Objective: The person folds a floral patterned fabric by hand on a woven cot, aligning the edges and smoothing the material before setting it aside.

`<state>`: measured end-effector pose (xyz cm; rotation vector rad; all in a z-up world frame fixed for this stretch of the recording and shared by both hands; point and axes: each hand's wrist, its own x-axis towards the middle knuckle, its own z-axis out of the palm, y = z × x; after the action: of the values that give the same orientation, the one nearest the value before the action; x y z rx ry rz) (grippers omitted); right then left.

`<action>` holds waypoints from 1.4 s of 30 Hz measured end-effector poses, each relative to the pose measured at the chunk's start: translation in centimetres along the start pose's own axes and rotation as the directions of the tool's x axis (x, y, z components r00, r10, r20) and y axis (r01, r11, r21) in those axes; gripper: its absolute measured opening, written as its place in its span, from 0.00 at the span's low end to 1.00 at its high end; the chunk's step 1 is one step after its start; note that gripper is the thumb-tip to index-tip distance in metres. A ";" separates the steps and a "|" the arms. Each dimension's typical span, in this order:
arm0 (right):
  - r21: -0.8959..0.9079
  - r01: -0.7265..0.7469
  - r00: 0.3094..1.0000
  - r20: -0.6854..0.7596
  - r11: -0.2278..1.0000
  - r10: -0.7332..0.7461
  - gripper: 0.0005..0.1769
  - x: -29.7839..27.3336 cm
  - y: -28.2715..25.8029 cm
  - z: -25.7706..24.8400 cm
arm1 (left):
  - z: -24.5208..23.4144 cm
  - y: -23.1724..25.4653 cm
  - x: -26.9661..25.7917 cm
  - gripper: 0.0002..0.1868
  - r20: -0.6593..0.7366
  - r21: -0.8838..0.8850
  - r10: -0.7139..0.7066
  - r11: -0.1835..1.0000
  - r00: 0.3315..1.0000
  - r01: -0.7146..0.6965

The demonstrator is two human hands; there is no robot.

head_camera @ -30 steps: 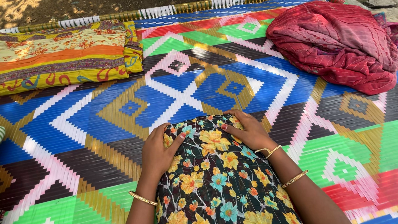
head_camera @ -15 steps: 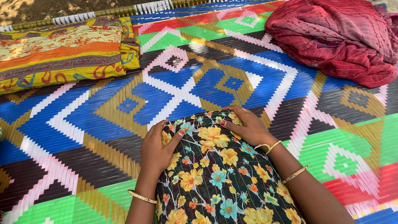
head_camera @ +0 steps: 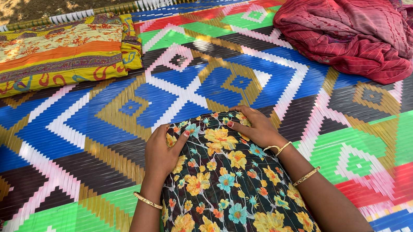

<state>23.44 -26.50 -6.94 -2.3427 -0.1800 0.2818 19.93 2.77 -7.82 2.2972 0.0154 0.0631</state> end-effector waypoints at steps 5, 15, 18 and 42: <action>0.018 0.009 1.000 -0.004 1.000 -0.009 0.40 0.0 0.0 0.1 | 0.3 0.0 0.0 0.34 -0.074 -0.013 0.004 1.000 0.997 -0.005; 0.003 -0.031 0.999 0.026 1.000 0.031 0.41 0.0 -0.8 -0.3 | 0.5 -0.7 0.2 0.35 -0.051 -0.073 -0.059 0.996 0.997 0.055; -0.228 0.093 0.995 -0.007 0.969 -0.098 0.41 -0.2 -1.2 -1.2 | 0.8 -1.3 0.4 0.35 -0.079 -0.064 0.001 0.998 0.997 -0.006; -0.053 0.215 0.976 -0.031 0.975 -0.216 0.39 -1.2 -0.8 -0.6 | 1.1 -1.8 0.0 0.33 -0.074 -0.115 -0.097 0.989 0.993 0.088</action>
<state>22.39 -26.55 -5.78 -2.3500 -0.4245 0.1284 20.04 3.18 -9.90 2.1780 0.1558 0.1043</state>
